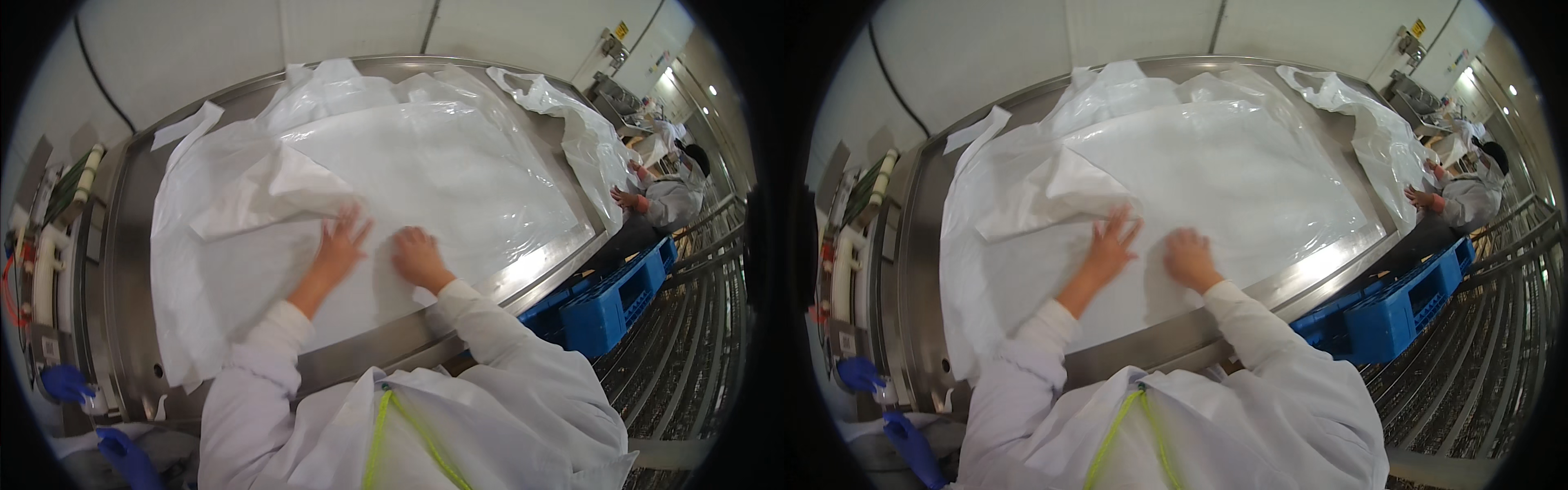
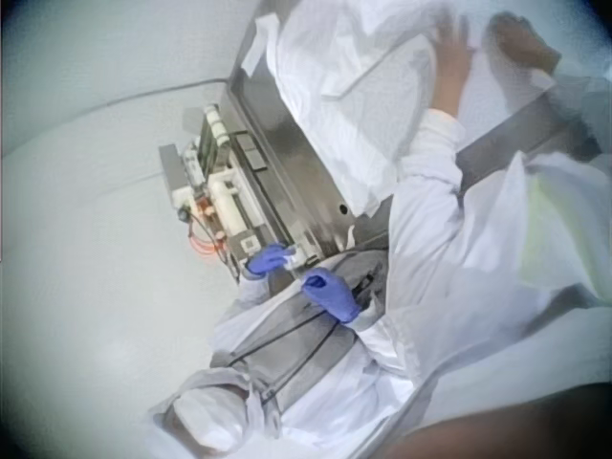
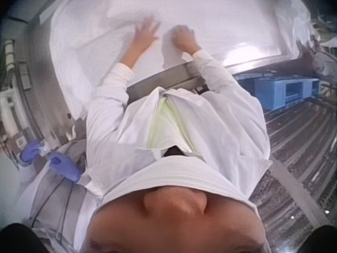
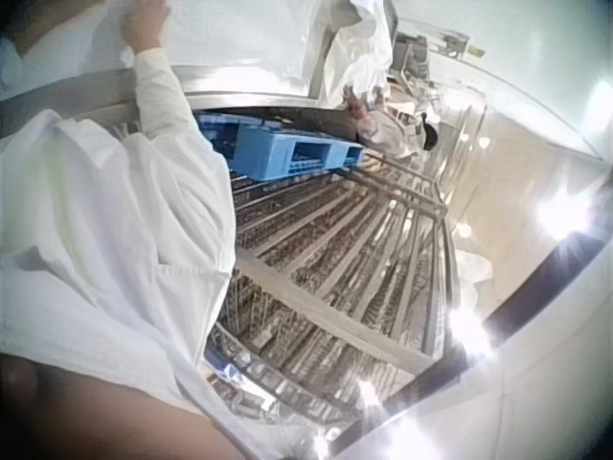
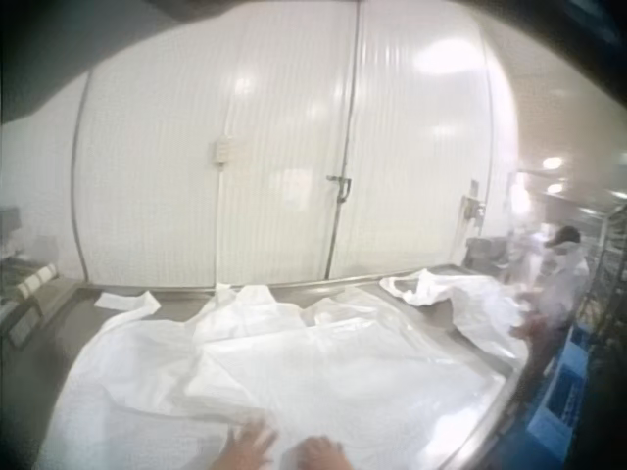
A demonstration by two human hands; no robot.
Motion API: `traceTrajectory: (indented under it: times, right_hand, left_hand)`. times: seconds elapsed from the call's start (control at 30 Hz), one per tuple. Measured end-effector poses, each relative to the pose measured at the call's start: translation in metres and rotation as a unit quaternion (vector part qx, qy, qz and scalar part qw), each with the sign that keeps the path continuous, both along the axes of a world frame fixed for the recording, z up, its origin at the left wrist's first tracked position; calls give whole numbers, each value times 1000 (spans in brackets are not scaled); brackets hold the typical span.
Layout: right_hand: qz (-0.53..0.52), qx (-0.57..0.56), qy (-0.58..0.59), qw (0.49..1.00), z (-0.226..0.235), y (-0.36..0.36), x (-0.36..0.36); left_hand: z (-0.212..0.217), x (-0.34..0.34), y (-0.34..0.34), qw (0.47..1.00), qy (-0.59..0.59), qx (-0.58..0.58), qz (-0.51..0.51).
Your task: The person cuts a large white plastic sheet on a stainless steel table using scissors, then smooths and folds the sheet. Another person in a lab coat assists by handing over tools and handling other sheets nearby.
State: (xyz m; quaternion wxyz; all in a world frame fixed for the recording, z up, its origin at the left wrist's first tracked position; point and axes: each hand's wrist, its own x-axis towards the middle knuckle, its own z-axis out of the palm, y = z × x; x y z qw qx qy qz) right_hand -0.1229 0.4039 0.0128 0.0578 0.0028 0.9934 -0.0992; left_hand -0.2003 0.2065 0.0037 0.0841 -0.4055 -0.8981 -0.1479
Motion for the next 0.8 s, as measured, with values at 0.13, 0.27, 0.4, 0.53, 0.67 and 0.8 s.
traceTrajectory:
  times: [0.13,0.27,0.4,0.53,0.67,0.8]
  right_hand:
    - [92,-47,88,991,-26,24,-52]
    - [84,-2,154,984,-43,91,-121]
    - [17,60,185,981,-57,207,-173]
    - [-89,175,206,959,-74,374,-188]
    - [-333,119,109,929,-78,544,-136]
    - [-348,203,65,913,-60,471,-189]
  left_hand:
    - [-33,14,39,991,-114,-38,54]
    - [-37,-48,26,978,-57,-60,193]
    - [-45,-95,-54,940,-40,-111,321]
    - [-57,-93,-168,846,-71,-145,509]
    - [-62,-89,-234,740,-106,-123,653]
    - [-79,-98,-200,776,-66,-128,614]
